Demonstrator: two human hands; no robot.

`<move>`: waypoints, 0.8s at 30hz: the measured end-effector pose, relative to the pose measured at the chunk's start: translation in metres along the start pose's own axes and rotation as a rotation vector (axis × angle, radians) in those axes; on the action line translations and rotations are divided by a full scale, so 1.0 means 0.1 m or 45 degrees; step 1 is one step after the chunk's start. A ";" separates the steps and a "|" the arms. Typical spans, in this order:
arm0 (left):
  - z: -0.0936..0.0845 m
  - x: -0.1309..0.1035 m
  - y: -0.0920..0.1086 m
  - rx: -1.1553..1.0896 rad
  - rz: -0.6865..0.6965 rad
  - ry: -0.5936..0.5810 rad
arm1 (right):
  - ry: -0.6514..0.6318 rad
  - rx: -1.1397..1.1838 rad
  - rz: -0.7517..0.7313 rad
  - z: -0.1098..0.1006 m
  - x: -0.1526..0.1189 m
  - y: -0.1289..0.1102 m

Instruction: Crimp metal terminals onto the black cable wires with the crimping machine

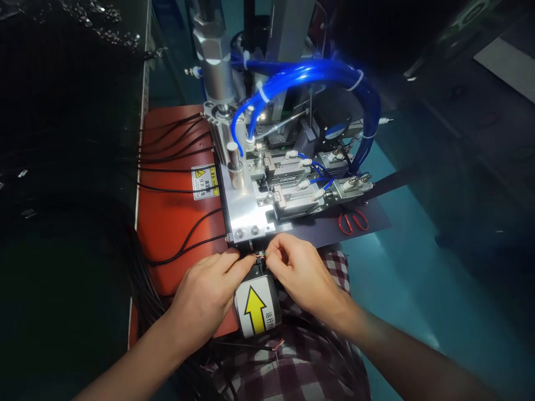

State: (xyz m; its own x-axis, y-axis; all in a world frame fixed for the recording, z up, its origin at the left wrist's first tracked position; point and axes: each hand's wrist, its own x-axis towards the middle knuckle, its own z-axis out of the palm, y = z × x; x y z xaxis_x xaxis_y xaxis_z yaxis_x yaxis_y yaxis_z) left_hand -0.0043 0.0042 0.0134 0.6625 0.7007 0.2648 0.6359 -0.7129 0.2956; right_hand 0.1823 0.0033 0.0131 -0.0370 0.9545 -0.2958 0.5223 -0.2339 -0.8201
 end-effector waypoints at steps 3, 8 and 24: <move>0.00 0.00 0.00 0.006 0.000 -0.003 | -0.204 0.329 0.162 0.01 0.04 0.05; 0.00 0.00 0.00 0.010 -0.004 -0.010 | -0.296 0.621 0.246 0.01 0.11 0.15; -0.01 0.01 -0.01 -0.006 0.013 0.001 | -0.262 0.585 0.167 0.00 0.07 0.19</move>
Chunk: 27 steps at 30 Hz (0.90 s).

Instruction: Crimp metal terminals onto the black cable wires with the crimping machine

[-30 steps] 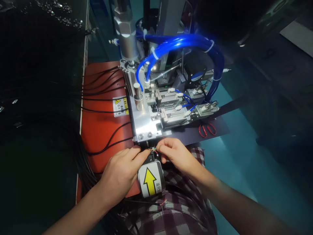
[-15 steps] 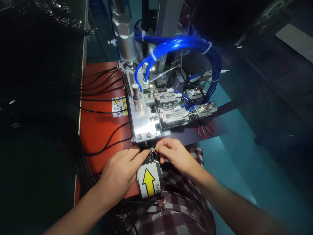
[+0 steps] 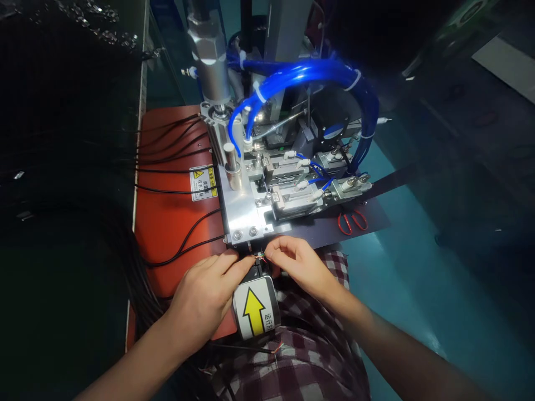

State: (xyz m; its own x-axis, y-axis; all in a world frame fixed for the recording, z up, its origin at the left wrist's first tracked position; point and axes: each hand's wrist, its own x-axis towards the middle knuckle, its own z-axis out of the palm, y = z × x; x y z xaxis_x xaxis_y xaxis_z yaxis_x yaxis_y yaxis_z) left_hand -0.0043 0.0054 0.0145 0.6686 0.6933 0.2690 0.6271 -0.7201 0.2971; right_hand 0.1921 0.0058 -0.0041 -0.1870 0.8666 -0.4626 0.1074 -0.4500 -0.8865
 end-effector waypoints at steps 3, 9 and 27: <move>0.00 0.00 0.00 0.004 -0.004 0.007 | 0.021 0.006 -0.026 0.03 0.00 0.01; 0.02 -0.01 0.00 0.006 0.002 0.017 | 0.120 -0.086 -0.089 0.08 0.00 0.04; 0.01 0.01 0.00 0.009 0.022 0.019 | -0.019 0.269 0.149 0.07 0.04 0.00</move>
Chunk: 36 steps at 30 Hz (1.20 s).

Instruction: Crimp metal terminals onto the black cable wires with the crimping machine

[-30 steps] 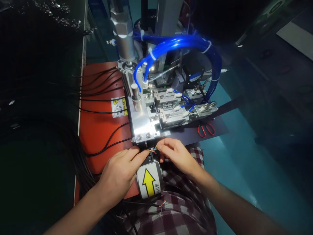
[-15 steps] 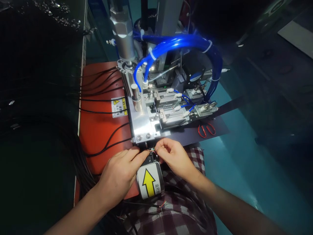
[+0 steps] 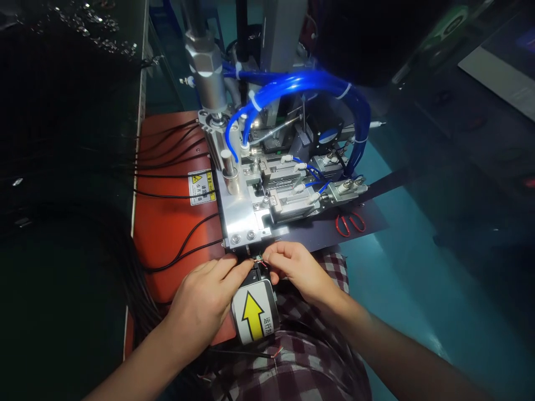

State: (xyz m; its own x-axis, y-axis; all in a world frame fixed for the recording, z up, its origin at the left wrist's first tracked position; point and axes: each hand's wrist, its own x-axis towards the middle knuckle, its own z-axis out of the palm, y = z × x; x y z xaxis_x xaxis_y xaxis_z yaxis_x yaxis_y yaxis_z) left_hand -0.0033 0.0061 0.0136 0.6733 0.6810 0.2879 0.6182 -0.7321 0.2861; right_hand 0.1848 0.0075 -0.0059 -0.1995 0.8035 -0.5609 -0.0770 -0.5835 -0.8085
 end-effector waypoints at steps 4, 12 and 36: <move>0.01 -0.02 -0.01 -0.013 -0.012 0.008 | 0.029 0.065 -0.026 -0.06 0.00 0.04; 0.01 -0.03 -0.02 0.006 -0.004 0.010 | 0.071 -0.072 -0.102 0.00 0.01 0.04; -0.03 -0.01 0.02 -0.034 -0.040 -0.030 | 0.425 -0.571 -0.729 0.16 -0.05 0.20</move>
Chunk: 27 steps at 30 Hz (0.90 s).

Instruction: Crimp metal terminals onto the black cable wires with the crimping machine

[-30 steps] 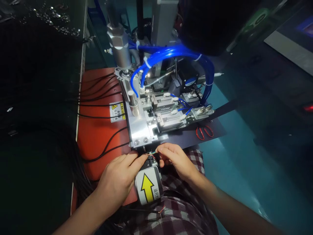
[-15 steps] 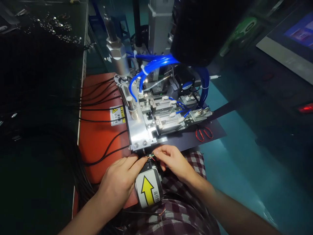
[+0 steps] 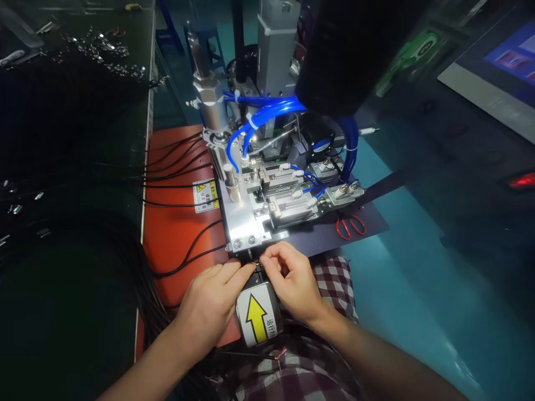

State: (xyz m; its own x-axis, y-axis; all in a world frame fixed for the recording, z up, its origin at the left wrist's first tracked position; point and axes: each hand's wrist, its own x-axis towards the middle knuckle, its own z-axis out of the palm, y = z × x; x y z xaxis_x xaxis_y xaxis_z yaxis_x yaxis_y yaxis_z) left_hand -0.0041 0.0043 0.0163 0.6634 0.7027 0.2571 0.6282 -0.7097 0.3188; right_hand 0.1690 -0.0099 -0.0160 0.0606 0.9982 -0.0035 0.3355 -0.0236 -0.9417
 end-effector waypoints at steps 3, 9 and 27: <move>0.01 0.00 0.00 0.017 0.009 0.009 | -0.011 0.073 0.090 0.00 0.00 0.00; 0.01 0.01 -0.01 0.004 0.022 -0.001 | -0.120 0.655 0.627 0.03 0.04 0.00; -0.01 0.03 0.00 -0.019 -0.003 -0.032 | -0.061 -0.165 0.070 -0.14 -0.03 -0.18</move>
State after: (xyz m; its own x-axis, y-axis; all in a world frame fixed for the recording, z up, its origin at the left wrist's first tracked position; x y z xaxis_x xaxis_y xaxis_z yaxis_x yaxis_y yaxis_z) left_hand -0.0025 0.0063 0.0175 0.6720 0.7027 0.2337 0.6236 -0.7072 0.3331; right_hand 0.1760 -0.0128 0.0061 0.0384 0.9966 -0.0726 0.4520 -0.0821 -0.8882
